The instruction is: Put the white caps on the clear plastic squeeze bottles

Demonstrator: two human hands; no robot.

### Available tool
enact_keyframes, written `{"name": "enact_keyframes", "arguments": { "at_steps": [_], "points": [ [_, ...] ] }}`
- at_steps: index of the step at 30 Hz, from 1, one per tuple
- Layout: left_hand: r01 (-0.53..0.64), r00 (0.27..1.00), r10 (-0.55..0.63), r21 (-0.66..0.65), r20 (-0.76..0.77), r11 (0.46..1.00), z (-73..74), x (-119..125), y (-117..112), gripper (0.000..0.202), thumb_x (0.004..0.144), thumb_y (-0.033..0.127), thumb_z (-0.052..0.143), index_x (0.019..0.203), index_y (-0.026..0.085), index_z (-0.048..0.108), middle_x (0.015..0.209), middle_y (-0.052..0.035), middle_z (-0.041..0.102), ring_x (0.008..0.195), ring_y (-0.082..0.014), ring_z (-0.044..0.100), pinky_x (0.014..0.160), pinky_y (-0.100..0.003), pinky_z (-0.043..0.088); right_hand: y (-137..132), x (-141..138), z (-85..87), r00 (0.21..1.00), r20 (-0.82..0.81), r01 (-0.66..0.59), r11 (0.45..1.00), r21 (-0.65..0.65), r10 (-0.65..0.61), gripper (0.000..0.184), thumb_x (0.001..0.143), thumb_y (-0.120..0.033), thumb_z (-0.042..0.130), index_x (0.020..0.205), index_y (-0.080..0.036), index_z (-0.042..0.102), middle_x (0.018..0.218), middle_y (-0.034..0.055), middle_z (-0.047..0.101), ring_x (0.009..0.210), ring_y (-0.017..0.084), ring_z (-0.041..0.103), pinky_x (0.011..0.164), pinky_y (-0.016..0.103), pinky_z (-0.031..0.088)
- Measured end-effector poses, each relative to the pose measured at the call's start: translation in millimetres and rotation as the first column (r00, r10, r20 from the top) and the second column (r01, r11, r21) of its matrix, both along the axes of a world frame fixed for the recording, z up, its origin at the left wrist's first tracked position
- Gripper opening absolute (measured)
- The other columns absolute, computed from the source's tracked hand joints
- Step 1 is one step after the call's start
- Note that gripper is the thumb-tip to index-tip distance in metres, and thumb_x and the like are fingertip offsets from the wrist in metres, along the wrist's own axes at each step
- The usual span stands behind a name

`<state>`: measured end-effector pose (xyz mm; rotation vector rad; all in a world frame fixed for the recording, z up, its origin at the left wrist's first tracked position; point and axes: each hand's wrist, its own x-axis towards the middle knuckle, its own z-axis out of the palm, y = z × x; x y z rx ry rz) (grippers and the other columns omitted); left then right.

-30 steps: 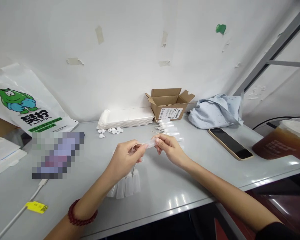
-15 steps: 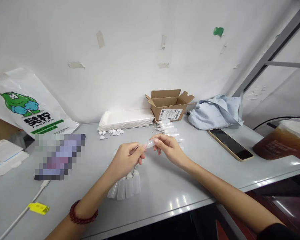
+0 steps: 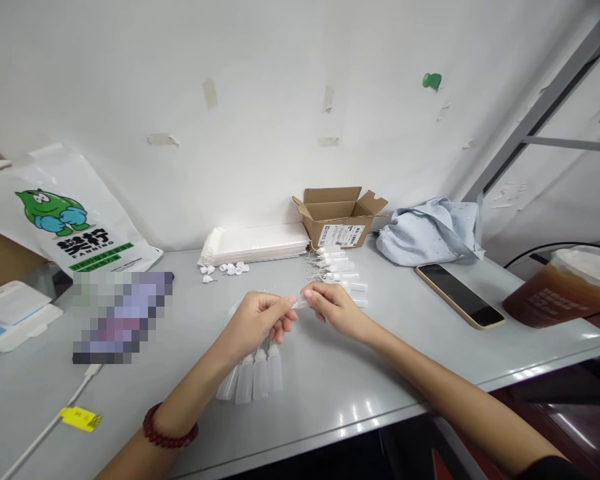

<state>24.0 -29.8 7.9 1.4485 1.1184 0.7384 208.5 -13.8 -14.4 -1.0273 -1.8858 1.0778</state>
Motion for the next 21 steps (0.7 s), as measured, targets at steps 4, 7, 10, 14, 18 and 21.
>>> {"name": "enact_keyframes", "arguments": {
  "at_steps": [4, 7, 10, 14, 18, 21],
  "points": [
    [0.055, 0.988, -0.029, 0.173, -0.154, 0.983, 0.5, -0.7, -3.7, 0.038, 0.084, 0.045, 0.049, 0.06, 0.017, 0.059, 0.052, -0.0004, 0.058, 0.051, -0.0129, 0.054, 0.048, -0.023, 0.04, 0.5, 1.4, 0.0, 0.999, -0.052, -0.016, 0.994, -0.107, 0.011, 0.048, 0.085, -0.061, 0.043, 0.066, -0.018, 0.047, 0.052, -0.0051, 0.037, 0.046, 0.009, 0.038, 0.045, 0.023, 0.03],
    [0.121, 0.963, -0.033, 0.319, -0.267, 0.94, -0.5, -0.6, -6.2, 0.039, 0.087, 0.041, 0.045, 0.057, 0.018, 0.053, 0.055, -0.0004, 0.058, 0.054, -0.0127, 0.053, 0.048, -0.022, 0.037, 0.5, 3.1, 2.6, 0.997, -0.074, -0.019, 0.99, -0.139, 0.009, 0.048, 0.083, -0.062, 0.046, 0.063, -0.018, 0.045, 0.047, -0.0067, 0.034, 0.042, 0.008, 0.035, 0.042, 0.022, 0.028],
    [0.195, 0.933, -0.014, 0.47, -0.36, 0.861, -2.7, 1.1, -7.1, 0.038, 0.089, 0.035, 0.041, 0.057, 0.018, 0.049, 0.057, -0.0007, 0.056, 0.055, -0.0122, 0.049, 0.048, -0.022, 0.034, 2.3, 4.6, 2.5, 0.993, -0.114, -0.037, 0.984, -0.172, 0.017, 0.049, 0.082, -0.059, 0.05, 0.056, -0.019, 0.038, 0.044, -0.0074, 0.033, 0.039, 0.007, 0.033, 0.041, 0.022, 0.028],
    [0.216, 0.912, 0.047, 0.574, -0.408, 0.789, -6.2, 3.2, -6.6, 0.034, 0.089, 0.032, 0.042, 0.059, 0.019, 0.048, 0.056, 0.0006, 0.05, 0.054, -0.0121, 0.045, 0.049, -0.023, 0.032, 5.0, 4.5, -1.0, 0.985, -0.173, -0.065, 0.972, -0.225, 0.026, 0.049, 0.083, -0.055, 0.052, 0.053, -0.02, 0.036, 0.041, -0.0083, 0.031, 0.037, 0.006, 0.031, 0.041, 0.023, 0.028],
    [0.127, 0.946, 0.023, 0.435, -0.324, 0.892, -6.0, 3.9, -5.4, 0.035, 0.089, 0.04, 0.042, 0.065, 0.019, 0.056, 0.061, -0.0008, 0.057, 0.058, -0.0136, 0.051, 0.053, -0.024, 0.04, 2.4, 2.5, 1.7, 0.989, -0.145, 0.007, 0.988, -0.152, -0.029, 0.047, 0.086, -0.053, 0.049, 0.054, -0.018, 0.041, 0.043, -0.0067, 0.036, 0.04, 0.007, 0.035, 0.045, 0.023, 0.031],
    [0.086, 0.981, -0.036, 0.257, -0.19, 0.963, -4.5, 3.9, -3.9, 0.043, 0.091, 0.046, 0.036, 0.07, 0.017, 0.059, 0.066, -0.0031, 0.063, 0.062, -0.015, 0.058, 0.06, -0.026, 0.047, -1.1, 1.2, 5.9, 0.992, -0.116, 0.05, 0.998, -0.026, -0.052, 0.037, 0.087, -0.049, 0.049, 0.073, -0.016, 0.058, 0.053, -0.0038, 0.047, 0.048, 0.009, 0.043, 0.05, 0.023, 0.036]
  ]
}}
